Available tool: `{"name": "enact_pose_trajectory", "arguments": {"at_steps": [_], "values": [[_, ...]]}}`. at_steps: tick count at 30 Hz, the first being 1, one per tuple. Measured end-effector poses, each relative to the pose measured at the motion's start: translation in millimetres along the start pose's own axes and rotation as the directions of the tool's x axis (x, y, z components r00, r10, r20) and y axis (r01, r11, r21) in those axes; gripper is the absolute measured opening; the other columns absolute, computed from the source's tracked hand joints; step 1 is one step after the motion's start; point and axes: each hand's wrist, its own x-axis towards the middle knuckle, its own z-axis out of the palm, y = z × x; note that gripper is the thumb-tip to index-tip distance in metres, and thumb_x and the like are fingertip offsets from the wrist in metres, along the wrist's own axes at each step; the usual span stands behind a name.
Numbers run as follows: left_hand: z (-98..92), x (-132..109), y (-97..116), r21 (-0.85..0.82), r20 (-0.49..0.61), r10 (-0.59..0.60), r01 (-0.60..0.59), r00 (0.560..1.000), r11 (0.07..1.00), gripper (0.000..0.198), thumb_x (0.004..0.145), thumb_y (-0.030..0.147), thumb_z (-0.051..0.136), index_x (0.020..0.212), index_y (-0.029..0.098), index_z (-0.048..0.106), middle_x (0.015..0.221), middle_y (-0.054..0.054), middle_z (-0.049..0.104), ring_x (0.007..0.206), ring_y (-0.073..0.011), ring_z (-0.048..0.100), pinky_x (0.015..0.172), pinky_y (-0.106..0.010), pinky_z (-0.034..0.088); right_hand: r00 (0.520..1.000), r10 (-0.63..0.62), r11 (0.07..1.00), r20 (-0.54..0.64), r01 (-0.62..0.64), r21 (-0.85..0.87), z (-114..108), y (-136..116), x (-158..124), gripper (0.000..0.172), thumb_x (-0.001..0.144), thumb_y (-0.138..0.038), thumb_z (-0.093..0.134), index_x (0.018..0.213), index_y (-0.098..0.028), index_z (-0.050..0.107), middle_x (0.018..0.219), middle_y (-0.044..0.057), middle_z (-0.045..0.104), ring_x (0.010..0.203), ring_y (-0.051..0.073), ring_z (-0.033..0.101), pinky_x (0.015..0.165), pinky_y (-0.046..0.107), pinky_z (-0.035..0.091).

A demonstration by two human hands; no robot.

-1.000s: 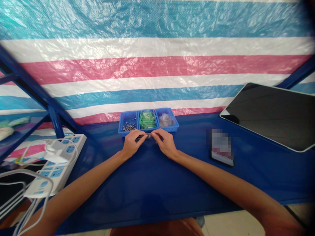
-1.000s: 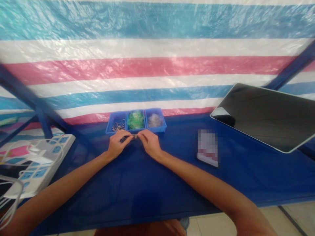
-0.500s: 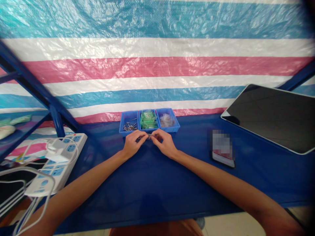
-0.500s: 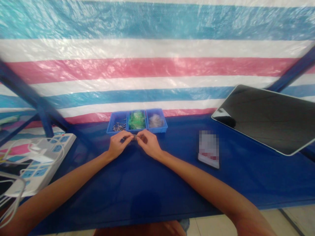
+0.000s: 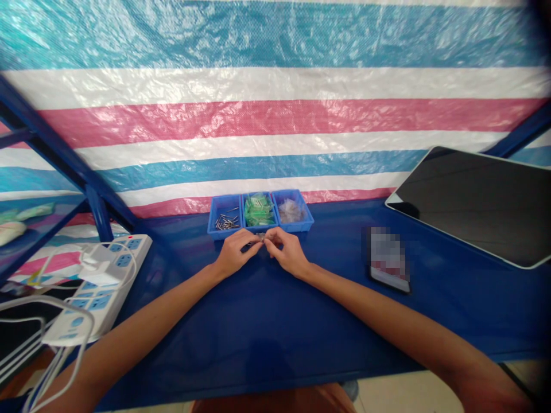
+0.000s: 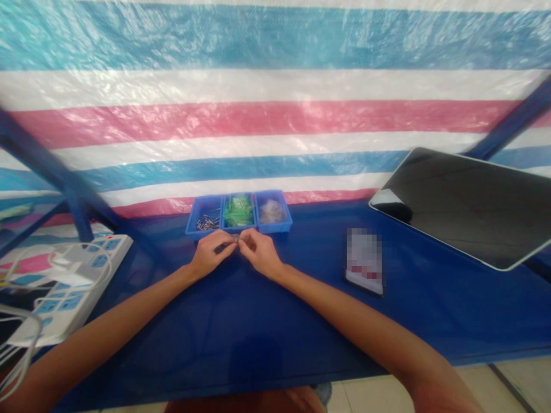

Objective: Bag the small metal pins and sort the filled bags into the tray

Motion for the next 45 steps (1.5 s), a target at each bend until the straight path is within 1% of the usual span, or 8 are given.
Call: {"name": "enact_pose_trajectory", "arguments": {"at_steps": [13, 20, 25, 27, 32, 36, 41, 45], "values": [[-0.4, -2.6, 2.3, -0.005, -0.111, -0.122, 0.122, 0.986, 0.992, 0.012, 0.086, 0.027, 0.056, 0.085, 0.016, 0.062, 0.077, -0.003, 0.063, 0.071, -0.0123, 0.058, 0.069, -0.024, 0.047, 0.994, -0.103, 0.99, 0.02, 0.105, -0.091, -3.5, -6.1, 2.5, 0.016, 0.087, -0.033, 0.053, 0.082, -0.019, 0.059, 0.071, 0.001, 0.06, 0.058, 0.012, 0.053, 0.057, 0.024, 0.044], [-3.5, -0.8, 3.2, -0.112, -0.066, -0.223, 0.215, 0.973, 0.97, 0.02, 0.087, 0.033, 0.055, 0.082, 0.017, 0.066, 0.074, -0.002, 0.068, 0.067, -0.013, 0.062, 0.069, -0.025, 0.049, 0.993, -0.114, 0.987, -0.01, 0.112, -0.116, -5.4, -7.0, 2.4, 0.025, 0.092, -0.035, 0.047, 0.08, -0.019, 0.062, 0.07, 0.002, 0.059, 0.062, 0.014, 0.054, 0.06, 0.025, 0.044], [-5.9, 2.4, 7.2, -0.144, -0.044, -0.238, 0.23, 0.97, 0.962, 0.028, 0.087, 0.037, 0.054, 0.073, 0.017, 0.066, 0.066, -0.001, 0.067, 0.061, -0.0123, 0.061, 0.064, -0.023, 0.048, 0.993, -0.077, 0.997, -0.084, 0.078, 0.002, -3.7, -3.1, -0.9, 0.028, 0.094, -0.031, 0.042, 0.117, -0.021, 0.053, 0.084, 0.002, 0.062, 0.057, 0.01, 0.055, 0.061, 0.025, 0.048], [-6.5, 2.8, 7.5, -0.141, -0.039, -0.255, 0.247, 0.966, 0.959, 0.03, 0.087, 0.037, 0.054, 0.069, 0.017, 0.066, 0.065, -0.001, 0.067, 0.06, -0.012, 0.061, 0.063, -0.023, 0.047, 0.988, -0.093, 0.995, -0.122, 0.097, 0.024, -3.4, -1.2, -2.2, 0.029, 0.095, -0.027, 0.037, 0.119, -0.023, 0.051, 0.088, 0.002, 0.061, 0.056, 0.009, 0.055, 0.061, 0.025, 0.049], [-6.2, 0.7, 4.4, -0.143, 0.011, -0.283, 0.282, 0.959, 0.949, 0.036, 0.088, 0.037, 0.052, 0.061, 0.017, 0.066, 0.058, 0.001, 0.064, 0.053, -0.0099, 0.058, 0.057, -0.021, 0.045, 0.973, -0.216, 0.974, -0.075, 0.211, -0.079, -5.0, -2.7, -2.8, 0.024, 0.091, -0.02, 0.044, 0.107, -0.024, 0.062, 0.105, 0.008, 0.059, 0.083, 0.016, 0.06, 0.074, 0.031, 0.051], [-5.9, -1.5, 1.9, -0.163, 0.001, -0.273, 0.269, 0.962, 0.949, 0.044, 0.091, 0.04, 0.047, 0.058, 0.016, 0.064, 0.054, 0.001, 0.062, 0.051, -0.0098, 0.057, 0.056, -0.021, 0.044, 0.971, -0.225, 0.97, -0.087, 0.215, -0.109, -5.9, -6.0, -1.5, 0.018, 0.089, -0.024, 0.051, 0.1, -0.024, 0.066, 0.098, 0.007, 0.061, 0.092, 0.019, 0.059, 0.076, 0.031, 0.05], [-6.8, -1.3, 1.7, -0.167, -0.164, -0.255, 0.228, 0.953, 0.959, 0.029, 0.09, 0.038, 0.047, 0.089, 0.015, 0.065, 0.079, -0.004, 0.064, 0.069, -0.0121, 0.059, 0.063, -0.023, 0.047, 0.977, -0.171, 0.982, -0.128, 0.159, -0.1, -5.1, -6.5, 0.5, 0.017, 0.089, -0.032, 0.054, 0.088, -0.02, 0.066, 0.08, 0.004, 0.061, 0.072, 0.016, 0.057, 0.067, 0.029, 0.048], [-5.2, -0.2, 2.3, -0.127, -0.076, -0.142, 0.131, 0.987, 0.983, 0.021, 0.085, 0.033, 0.058, 0.098, 0.017, 0.065, 0.096, -0.007, 0.065, 0.079, -0.0139, 0.059, 0.067, -0.025, 0.048, 0.981, -0.153, 0.984, -0.121, 0.14, -0.107, -4.9, -5.5, 1.3, 0.02, 0.088, -0.035, 0.055, 0.084, -0.02, 0.067, 0.072, 0.002, 0.06, 0.064, 0.014, 0.054, 0.062, 0.027, 0.044]]}}
